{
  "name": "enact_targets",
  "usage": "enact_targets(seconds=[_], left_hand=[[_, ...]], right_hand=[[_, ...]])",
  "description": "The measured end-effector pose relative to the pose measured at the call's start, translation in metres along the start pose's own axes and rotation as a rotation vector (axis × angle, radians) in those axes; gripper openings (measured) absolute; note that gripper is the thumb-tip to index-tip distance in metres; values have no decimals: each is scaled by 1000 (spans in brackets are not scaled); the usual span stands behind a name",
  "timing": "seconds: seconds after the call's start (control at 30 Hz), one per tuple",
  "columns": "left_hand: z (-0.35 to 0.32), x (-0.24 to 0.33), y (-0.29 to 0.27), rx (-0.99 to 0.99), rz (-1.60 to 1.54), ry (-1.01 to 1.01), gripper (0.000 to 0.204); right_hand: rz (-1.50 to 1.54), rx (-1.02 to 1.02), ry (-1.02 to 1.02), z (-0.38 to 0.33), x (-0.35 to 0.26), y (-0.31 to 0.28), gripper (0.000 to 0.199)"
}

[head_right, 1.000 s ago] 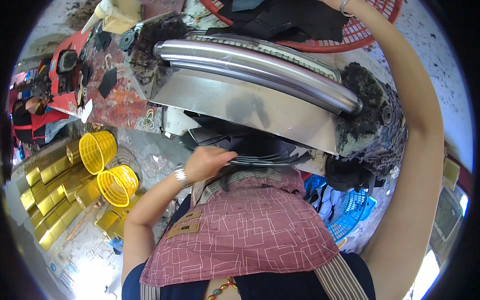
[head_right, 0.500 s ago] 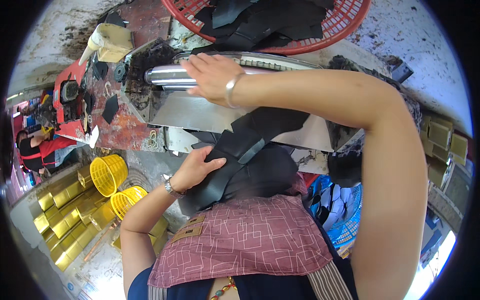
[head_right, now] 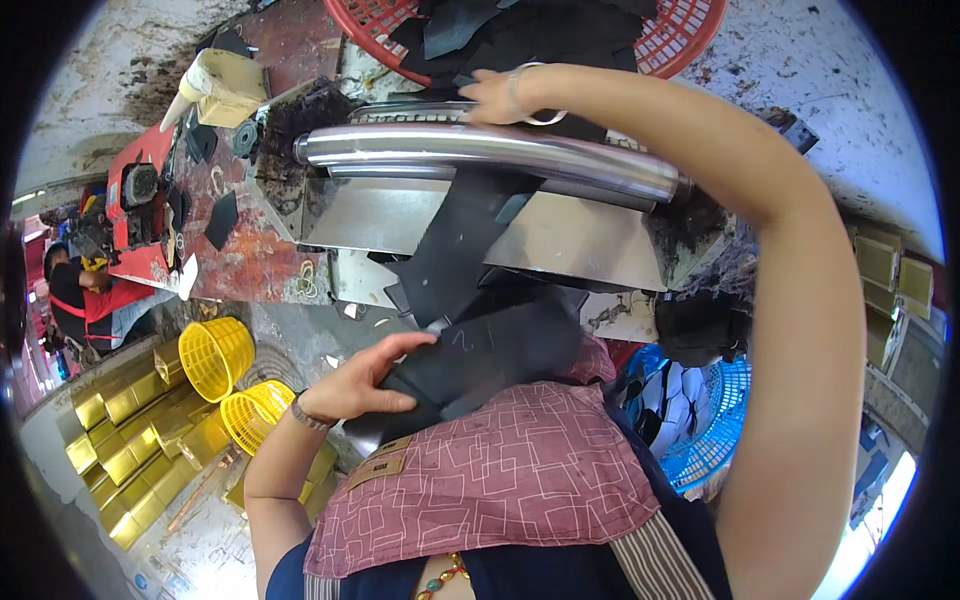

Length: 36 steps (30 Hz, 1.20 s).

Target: The worker feeds shoe components through an industrial roller machine to apply pressure or glue, then sorts the processed pieces into baskets.

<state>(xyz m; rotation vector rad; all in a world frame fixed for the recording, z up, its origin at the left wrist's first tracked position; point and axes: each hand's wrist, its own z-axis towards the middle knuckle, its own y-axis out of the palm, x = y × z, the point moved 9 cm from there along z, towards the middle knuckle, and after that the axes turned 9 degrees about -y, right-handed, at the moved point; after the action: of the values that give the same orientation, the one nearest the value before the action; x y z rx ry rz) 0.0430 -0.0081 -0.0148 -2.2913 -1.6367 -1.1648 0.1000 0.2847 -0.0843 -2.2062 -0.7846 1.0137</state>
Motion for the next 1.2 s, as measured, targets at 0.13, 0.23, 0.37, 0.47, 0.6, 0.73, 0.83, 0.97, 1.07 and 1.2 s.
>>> enact_targets(seconds=[0.13, 0.23, 0.37, 0.47, 0.6, 0.73, 0.83, 0.97, 1.07, 1.2], left_hand=[[-14, 14, -8, 120, -38, 167, 55], [21, 24, -17, 185, 162, 145, 41], [89, 29, -31, 176, 9, -73, 31], [88, 52, -55, 389, 530, -125, 28], [50, 45, -51, 360, 351, -213, 24], [54, 48, -48, 388, 88, -117, 21], [60, 56, -57, 483, 30, -31, 23], [32, 49, -44, 254, 97, -110, 38], [-2, 52, -21, -69, 68, -42, 50], [-3, 56, -21, 77, 141, -23, 42]], right_hand=[[-167, 93, -188, -37, -6, -20, 42], [-278, 232, -159, -56, -19, -49, 23], [-470, 389, -315, -75, -44, -83, 16], [-538, 569, -498, -90, -46, -106, 19], [-703, 385, -473, -76, -15, -84, 13], [-568, 274, -528, -65, 2, -41, 9], [-377, 372, -493, -64, 10, -31, 13], [-204, 234, -423, -68, 19, -9, 21], [-85, 158, -485, -76, 7, -2, 17], [-213, 458, -453, -100, -12, -36, 13]])
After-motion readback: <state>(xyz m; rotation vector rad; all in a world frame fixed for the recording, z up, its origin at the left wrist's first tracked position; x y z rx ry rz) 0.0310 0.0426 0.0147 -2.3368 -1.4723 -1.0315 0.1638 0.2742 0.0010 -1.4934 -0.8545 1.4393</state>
